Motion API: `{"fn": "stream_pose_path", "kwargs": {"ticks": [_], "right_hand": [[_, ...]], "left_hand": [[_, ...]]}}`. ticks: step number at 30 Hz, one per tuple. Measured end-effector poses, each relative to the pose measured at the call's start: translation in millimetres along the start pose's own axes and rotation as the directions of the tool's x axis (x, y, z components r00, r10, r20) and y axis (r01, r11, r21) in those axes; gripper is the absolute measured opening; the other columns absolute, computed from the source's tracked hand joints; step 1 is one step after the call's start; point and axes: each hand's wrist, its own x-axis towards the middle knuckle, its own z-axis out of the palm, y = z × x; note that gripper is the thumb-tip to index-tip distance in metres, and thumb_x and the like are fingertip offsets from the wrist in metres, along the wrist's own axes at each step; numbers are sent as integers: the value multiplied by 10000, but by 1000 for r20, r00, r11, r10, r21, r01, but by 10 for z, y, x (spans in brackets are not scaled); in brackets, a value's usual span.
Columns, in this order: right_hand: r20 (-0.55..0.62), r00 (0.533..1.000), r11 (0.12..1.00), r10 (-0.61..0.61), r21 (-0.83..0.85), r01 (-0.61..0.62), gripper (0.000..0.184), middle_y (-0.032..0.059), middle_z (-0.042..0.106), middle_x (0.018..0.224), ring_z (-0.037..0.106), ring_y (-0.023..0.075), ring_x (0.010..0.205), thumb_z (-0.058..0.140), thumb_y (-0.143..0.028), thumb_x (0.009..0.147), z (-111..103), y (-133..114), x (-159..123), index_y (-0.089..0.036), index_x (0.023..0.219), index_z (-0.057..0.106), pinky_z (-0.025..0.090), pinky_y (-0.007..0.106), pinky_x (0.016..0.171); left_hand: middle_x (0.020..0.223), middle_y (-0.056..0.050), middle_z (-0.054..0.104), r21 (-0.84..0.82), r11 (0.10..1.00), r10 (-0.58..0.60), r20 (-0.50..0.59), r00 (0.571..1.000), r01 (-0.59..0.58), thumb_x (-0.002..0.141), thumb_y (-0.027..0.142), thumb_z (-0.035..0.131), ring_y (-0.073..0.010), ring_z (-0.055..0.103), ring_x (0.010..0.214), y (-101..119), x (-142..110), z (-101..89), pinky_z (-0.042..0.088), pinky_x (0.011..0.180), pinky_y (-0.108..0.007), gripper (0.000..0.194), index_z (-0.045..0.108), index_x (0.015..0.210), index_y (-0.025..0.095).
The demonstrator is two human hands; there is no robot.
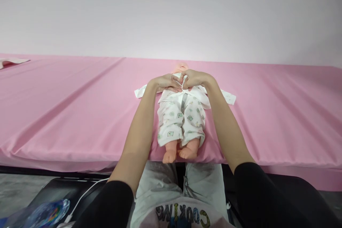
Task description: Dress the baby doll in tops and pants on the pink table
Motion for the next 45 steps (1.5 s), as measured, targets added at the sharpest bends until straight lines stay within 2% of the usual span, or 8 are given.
{"fn": "stream_pose_path", "kwargs": {"ticks": [9, 16, 27, 32, 37, 39, 42, 45], "right_hand": [[-43, 999, 1000, -16, -28, 15, 305, -34, 558, 644, 573, 115, 598, 687, 8, 629, 27, -3, 12, -178, 791, 507, 499, 227, 542], [-27, 998, 999, -53, -8, 52, 286, -42, 539, 600, 540, 89, 573, 706, 0, 622, -2, 7, -13, -177, 732, 510, 463, 194, 519], [72, 997, 905, -8, 426, -24, 371, -49, 528, 595, 520, 62, 558, 837, -91, 508, -14, 424, 235, -173, 672, 514, 486, 167, 515], [75, 994, 928, 74, 360, -96, 197, -27, 561, 616, 479, 55, 546, 796, -133, 589, 63, 476, 299, -154, 683, 625, 393, 159, 449], [-161, 986, 997, 50, 67, -39, 73, -29, 527, 561, 447, 83, 536, 681, -142, 680, 241, 347, 118, -158, 643, 620, 327, 220, 495], [-303, 953, 993, 5, -114, -41, 57, 8, 605, 664, 513, 128, 632, 625, -182, 737, 423, 310, -8, -164, 687, 646, 359, 250, 572], [-537, 823, 899, -185, -430, -79, 199, 109, 658, 910, 554, 242, 867, 481, -213, 866, 776, 326, -201, -153, 861, 672, 397, 348, 733], [-586, 695, 747, -418, -657, -104, 272, 169, 626, 965, 518, 297, 934, 400, -207, 913, 1049, 409, -344, -109, 1009, 635, 329, 468, 917]], "left_hand": [[886, -82, 722, 96, 995, -15, -7, 1000, 16, 574, 271, 843, -194, 703, 823, 115, -47, 37, 562, 743, -291, 371, 662, 874, 150], [857, -58, 707, 202, 979, -1, 18, 1000, -3, 530, 168, 831, -208, 697, 874, 113, -43, 14, 549, 737, -293, 489, 607, 965, 178], [644, 30, 552, 313, 950, -13, -45, 999, 26, 578, 130, 726, -98, 547, 569, 157, -87, 166, 496, 635, -270, 283, 557, 801, 177], [706, 6, 557, 684, 729, 199, -206, 958, -5, 626, 229, 676, -159, 559, 649, 20, -174, 365, 402, 579, -269, 233, 568, 830, 193], [763, -32, 622, 850, 520, 362, -314, 878, 89, 755, 315, 569, -236, 606, 757, -203, -282, 561, 376, 612, -296, 273, 567, 1004, 201], [799, -56, 643, 875, 466, 431, -353, 830, 131, 824, 312, 499, -253, 617, 779, -314, -321, 651, 380, 622, -311, 291, 549, 1082, 186], [976, -88, 653, 897, 435, 556, -333, 761, 74, 889, 313, 445, -262, 608, 922, -489, -391, 754, 412, 701, -330, 290, 544, 1129, 184], [1045, -82, 619, 884, 467, 631, -341, 697, 10, 872, 307, 500, -254, 568, 982, -621, -466, 777, 425, 798, -344, 298, 561, 1145, 207]]}}
